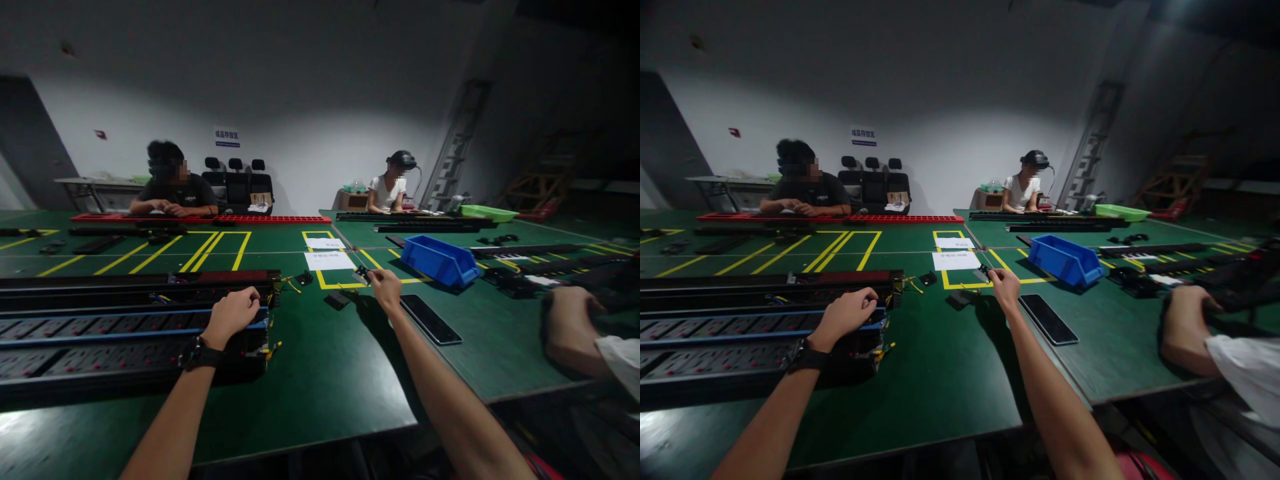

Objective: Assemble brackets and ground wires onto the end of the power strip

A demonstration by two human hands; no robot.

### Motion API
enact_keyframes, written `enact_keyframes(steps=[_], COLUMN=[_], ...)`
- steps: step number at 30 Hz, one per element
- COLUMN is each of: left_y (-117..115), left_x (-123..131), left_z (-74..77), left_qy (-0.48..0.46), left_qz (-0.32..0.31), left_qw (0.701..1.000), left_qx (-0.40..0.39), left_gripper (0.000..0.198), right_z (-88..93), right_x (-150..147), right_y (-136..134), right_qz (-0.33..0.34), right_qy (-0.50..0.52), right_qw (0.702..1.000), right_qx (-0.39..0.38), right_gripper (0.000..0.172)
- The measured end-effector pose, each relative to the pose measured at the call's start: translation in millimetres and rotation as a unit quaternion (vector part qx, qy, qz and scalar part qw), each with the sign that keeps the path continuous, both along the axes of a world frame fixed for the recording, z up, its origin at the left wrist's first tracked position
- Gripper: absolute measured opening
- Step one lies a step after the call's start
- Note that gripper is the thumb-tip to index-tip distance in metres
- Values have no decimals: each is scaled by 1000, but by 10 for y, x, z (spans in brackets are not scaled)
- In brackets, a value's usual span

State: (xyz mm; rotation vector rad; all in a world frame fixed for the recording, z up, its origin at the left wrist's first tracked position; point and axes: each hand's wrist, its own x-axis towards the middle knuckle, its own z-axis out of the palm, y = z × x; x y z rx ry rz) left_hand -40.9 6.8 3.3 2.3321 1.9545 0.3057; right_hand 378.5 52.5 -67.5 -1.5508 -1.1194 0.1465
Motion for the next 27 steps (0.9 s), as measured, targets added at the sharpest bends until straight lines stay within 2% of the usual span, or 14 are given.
enact_keyframes(steps=[3, 5, 6, 8, 9, 11, 14, 18, 24, 27], left_y=[-4, -6, -6, -6, -6, -9, -25, -58, -70, -64], left_x=[-2, -4, -3, -1, 0, 2, 4, 5, 1, -5], left_z=[1, -3, -7, -16, -20, -23, -11, 5, -34, -62], left_qy=[-5, -9, -10, -10, -9, -10, -17, -20, -22, -22], left_qz=[0, -3, -4, 0, 1, 2, -2, -5, -4, -5], left_qw=[1000, 1000, 1000, 1000, 1000, 1000, 1000, 1000, 1000, 999], left_qx=[1, 5, 6, 7, 6, 6, 8, 7, 16, 23], left_gripper=[33, 32, 31, 31, 31, 30, 29, 28, 26, 26], right_z=[34, 54, 62, 74, 79, 93, 129, 183, 205, 207], right_x=[-87, -188, -249, -383, -453, -592, -771, -934, -1148, -1262], right_y=[27, 18, 4, -36, -60, -107, -170, -243, -364, -436], right_qz=[54, 141, 199, 306, 343, 374, 390, 409, 437, 445], right_qy=[78, 179, 246, 378, 429, 478, 498, 508, 464, 475], right_qw=[995, 973, 948, 873, 834, 791, 767, 740, 743, 724], right_qx=[-13, -21, -28, -46, -58, -80, -108, -166, -203, -230], right_gripper=[25, 19, 17, 27, 32, 36, 30, 5, 19, 20])
